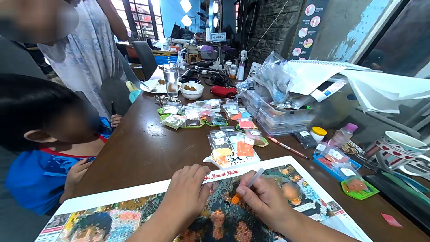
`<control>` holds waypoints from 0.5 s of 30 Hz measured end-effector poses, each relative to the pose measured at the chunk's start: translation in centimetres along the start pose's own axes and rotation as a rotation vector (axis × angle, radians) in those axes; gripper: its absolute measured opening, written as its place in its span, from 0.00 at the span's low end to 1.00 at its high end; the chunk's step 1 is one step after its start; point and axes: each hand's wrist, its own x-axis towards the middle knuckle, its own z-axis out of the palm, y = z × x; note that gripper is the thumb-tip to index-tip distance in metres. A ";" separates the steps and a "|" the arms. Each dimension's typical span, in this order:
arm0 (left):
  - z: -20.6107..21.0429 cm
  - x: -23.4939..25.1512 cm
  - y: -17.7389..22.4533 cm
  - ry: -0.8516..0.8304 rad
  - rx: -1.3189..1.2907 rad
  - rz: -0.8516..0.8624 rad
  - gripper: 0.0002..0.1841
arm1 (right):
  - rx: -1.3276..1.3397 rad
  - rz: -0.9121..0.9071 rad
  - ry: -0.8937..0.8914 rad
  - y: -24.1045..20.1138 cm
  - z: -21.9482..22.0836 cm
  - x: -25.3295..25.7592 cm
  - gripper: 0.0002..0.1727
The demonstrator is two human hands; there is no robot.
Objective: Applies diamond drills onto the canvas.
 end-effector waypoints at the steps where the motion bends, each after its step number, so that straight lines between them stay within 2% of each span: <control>1: 0.0 0.0 0.0 0.004 -0.001 0.002 0.19 | 0.003 -0.001 0.000 0.0 0.0 0.0 0.18; 15: 0.2 0.0 -0.2 0.018 0.006 0.021 0.20 | -0.086 -0.065 0.000 0.0 0.1 0.0 0.19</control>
